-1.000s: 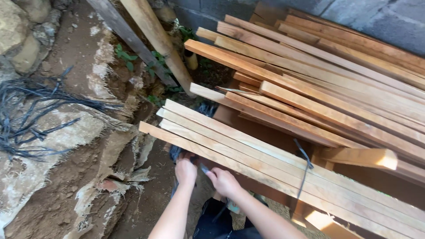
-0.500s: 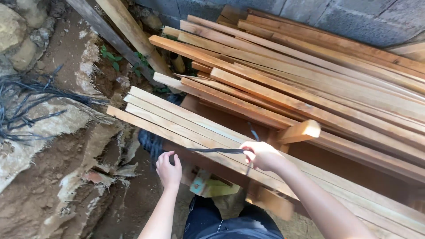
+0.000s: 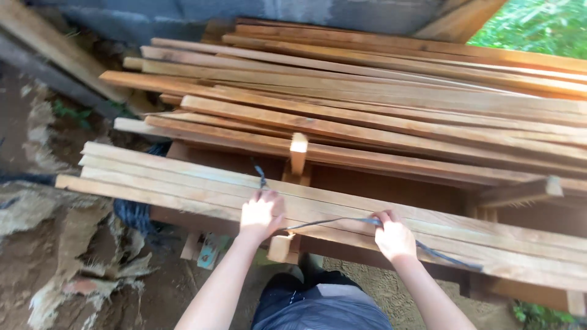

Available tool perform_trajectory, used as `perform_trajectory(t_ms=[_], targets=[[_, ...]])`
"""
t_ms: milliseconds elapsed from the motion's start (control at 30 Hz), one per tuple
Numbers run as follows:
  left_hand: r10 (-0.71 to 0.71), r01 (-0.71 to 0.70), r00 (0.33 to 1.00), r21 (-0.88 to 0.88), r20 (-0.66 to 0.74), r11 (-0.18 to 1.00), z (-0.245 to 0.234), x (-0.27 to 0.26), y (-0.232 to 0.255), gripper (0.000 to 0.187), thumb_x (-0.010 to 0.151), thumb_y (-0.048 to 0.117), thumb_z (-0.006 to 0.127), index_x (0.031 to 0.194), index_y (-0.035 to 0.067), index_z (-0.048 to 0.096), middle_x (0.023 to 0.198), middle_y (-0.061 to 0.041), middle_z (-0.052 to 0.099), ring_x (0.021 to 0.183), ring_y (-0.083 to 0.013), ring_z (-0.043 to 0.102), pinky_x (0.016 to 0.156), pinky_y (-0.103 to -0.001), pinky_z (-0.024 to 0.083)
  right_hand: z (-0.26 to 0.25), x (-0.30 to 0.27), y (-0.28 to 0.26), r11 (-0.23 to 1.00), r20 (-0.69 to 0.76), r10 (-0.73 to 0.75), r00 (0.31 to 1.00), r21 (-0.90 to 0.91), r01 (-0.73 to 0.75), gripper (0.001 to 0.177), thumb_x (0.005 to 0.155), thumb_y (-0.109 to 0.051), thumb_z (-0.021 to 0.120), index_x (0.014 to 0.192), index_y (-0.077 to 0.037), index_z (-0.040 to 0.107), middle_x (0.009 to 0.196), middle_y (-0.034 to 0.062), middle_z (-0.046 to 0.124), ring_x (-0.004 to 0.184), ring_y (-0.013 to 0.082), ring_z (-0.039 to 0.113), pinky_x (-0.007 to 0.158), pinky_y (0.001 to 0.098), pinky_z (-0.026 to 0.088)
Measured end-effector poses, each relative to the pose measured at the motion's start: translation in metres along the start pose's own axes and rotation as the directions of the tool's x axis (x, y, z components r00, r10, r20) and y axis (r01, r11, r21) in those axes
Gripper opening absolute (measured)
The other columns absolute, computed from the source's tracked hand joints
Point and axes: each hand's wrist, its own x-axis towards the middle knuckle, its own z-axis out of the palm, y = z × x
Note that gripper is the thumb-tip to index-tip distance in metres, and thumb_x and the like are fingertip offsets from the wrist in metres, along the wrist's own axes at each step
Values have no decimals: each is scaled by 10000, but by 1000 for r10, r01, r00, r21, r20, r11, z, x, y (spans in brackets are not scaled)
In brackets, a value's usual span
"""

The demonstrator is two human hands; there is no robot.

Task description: Bundling thin wood planks together using plastic straps.

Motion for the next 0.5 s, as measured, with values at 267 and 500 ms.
perform_trajectory(t_ms=[267, 500], targets=[[-31, 35, 991, -29, 134, 999, 15, 18, -8, 529, 914, 589, 645, 1417, 485, 519, 1560, 184, 340, 1513, -280, 331, 1097, -572, 490, -14, -44, -5, 981, -44, 17, 999, -191, -26, 547, 990, -217, 398, 1530, -302, 420, 1690, -54, 313, 1537, 254, 335, 1199, 487, 404], [19, 11, 947, -93, 320, 996, 28, 64, -30, 619, 900, 590, 672, 1426, 268, 614, 1591, 55, 437, 1486, -327, 438, 1171, -496, 472, -14, -29, 3, 991, 82, 79, 994, -110, -69, 555, 1015, -329, 338, 1569, -367, 339, 1714, -170, 180, 1575, 220, 221, 1229, 485, 351]])
